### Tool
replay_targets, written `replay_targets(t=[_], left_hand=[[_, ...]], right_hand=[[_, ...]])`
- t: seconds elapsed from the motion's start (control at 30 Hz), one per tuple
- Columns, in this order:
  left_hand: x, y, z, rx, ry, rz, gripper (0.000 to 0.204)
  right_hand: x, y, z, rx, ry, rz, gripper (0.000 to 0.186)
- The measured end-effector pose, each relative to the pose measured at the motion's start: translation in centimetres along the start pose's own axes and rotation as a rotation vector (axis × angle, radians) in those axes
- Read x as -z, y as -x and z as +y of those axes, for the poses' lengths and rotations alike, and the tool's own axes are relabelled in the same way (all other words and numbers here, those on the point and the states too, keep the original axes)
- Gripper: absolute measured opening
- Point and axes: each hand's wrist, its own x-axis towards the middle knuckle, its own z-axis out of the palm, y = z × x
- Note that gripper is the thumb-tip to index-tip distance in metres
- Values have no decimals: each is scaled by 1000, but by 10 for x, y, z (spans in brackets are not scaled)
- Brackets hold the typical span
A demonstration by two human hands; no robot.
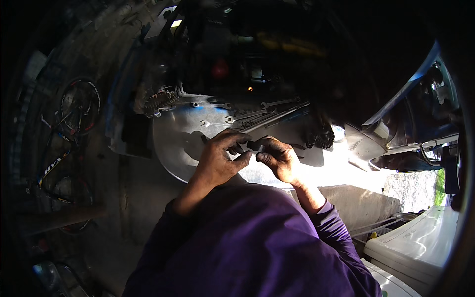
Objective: The person works on a car engine with the hood open, manipulating wires and components near the alternator. They use pliers and other hand tools to adjust connections and parts within the engine bay. Another person briefly appears holding tools and a plastic bag.
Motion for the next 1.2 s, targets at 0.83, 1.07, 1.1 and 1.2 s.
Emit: replay_targets(t=[0.83, 1.07, 1.1, 1.2], left_hand=[[10, -1, -15, 149, -38, -7, 16], [-2, 4, -6, 161, 102, 61, 17], [-4, 4, -4, 179, 50, 67, 17], [-5, 2, 2, 185, -133, 38, 18]], right_hand=[[-19, -3, -3, 304, 655, 112, 21], [-17, -5, 1, 439, 699, 158, 22], [-17, -5, 2, 559, 809, 176, 23], [-16, -2, 1, 217, 612, 190, 21]])
